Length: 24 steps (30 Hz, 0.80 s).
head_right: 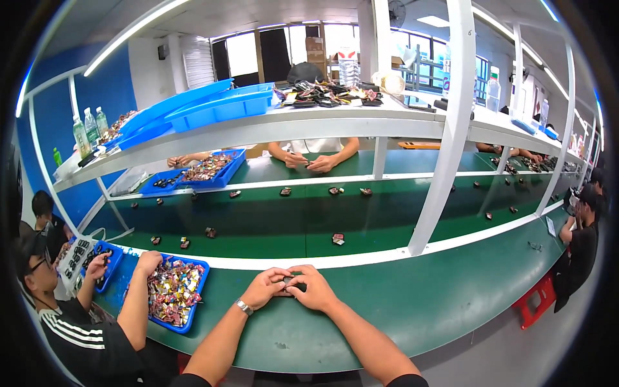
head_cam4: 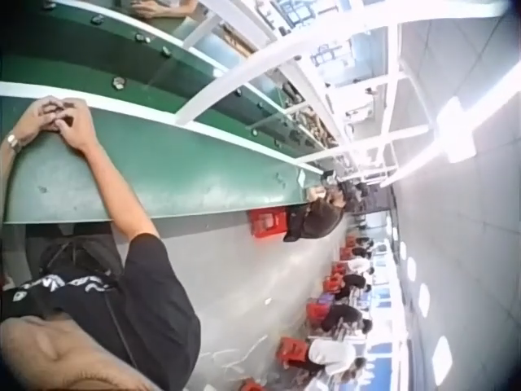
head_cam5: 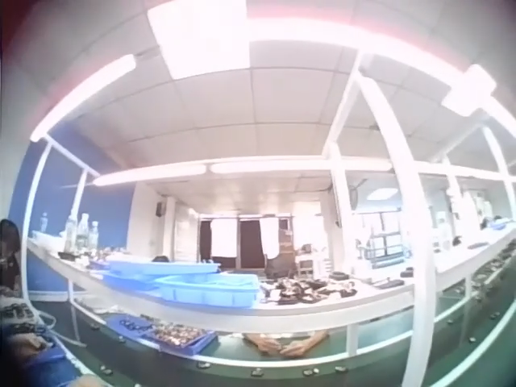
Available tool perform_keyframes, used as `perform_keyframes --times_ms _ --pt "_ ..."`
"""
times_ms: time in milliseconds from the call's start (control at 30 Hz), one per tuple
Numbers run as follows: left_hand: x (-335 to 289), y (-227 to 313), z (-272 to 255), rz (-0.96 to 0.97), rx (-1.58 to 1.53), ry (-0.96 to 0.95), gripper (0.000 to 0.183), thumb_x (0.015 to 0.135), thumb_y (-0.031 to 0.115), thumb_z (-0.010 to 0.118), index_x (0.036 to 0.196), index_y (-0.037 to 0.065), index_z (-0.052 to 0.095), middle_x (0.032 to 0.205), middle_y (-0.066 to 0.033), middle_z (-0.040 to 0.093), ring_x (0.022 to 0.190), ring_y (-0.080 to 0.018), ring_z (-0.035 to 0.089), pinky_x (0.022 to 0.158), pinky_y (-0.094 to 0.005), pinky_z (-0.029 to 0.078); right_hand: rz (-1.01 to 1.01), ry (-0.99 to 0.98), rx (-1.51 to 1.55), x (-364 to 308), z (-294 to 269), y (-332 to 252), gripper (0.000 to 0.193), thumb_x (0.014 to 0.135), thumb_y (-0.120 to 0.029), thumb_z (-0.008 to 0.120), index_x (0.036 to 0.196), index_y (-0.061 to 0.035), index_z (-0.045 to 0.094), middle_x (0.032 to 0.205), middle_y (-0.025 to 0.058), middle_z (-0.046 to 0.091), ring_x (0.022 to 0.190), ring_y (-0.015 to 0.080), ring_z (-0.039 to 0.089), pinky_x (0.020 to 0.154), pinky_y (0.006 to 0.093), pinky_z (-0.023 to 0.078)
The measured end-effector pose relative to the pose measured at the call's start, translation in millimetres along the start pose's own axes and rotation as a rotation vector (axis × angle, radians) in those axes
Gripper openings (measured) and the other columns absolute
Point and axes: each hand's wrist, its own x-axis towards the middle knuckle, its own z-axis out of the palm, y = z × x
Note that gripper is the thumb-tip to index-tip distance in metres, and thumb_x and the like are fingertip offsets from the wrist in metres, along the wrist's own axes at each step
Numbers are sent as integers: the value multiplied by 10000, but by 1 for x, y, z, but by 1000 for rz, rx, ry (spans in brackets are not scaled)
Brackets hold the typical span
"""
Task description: Assembling small plastic components on an industrial production line.
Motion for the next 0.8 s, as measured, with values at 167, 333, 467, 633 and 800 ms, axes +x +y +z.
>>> perform_keyframes --times_ms 167,333,467,633,800 --pt "0 -6 -6 -5 -91 24 280 941 0 500 1219 23 516 1140 -89 614 1068 -190 617 923 -377 552 -10 113 -60 -1 12 -6 75 788 -120 706 845 -71 705 1146 53 632 1119 275 550 945 373 463" --pt "2 -7 -7 2 -102 21 265 958 32 511 1223 33 519 1149 -83 602 1076 -187 610 933 -375 542 3 162 -93 -1 17 -7 87 786 -108 704 868 -78 709 1124 49 634 1091 276 559 915 373 477" --pt "3 -6 -6 13 -104 22 253 969 57 520 1221 34 522 1160 -83 590 1082 -191 608 938 -376 539 -31 164 -97 -1 14 -4 91 789 -105 701 875 -78 711 1131 49 632 1092 274 559 915 373 478" --pt "4 -12 -13 12 -114 -5 268 978 45 487 1244 43 514 1259 -89 570 1121 -204 599 947 -362 534 -3 160 -108 0 15 -7 121 792 -102 701 909 -83 723 1140 53 629 1094 271 557 915 370 487" --pt "4 -14 -13 11 -102 2 259 974 45 501 1233 45 520 1262 -94 574 1113 -198 605 937 -353 540 -3 146 -80 -2 18 -4 147 796 -94 700 940 -88 729 1155 57 626 1103 271 555 923 373 487"
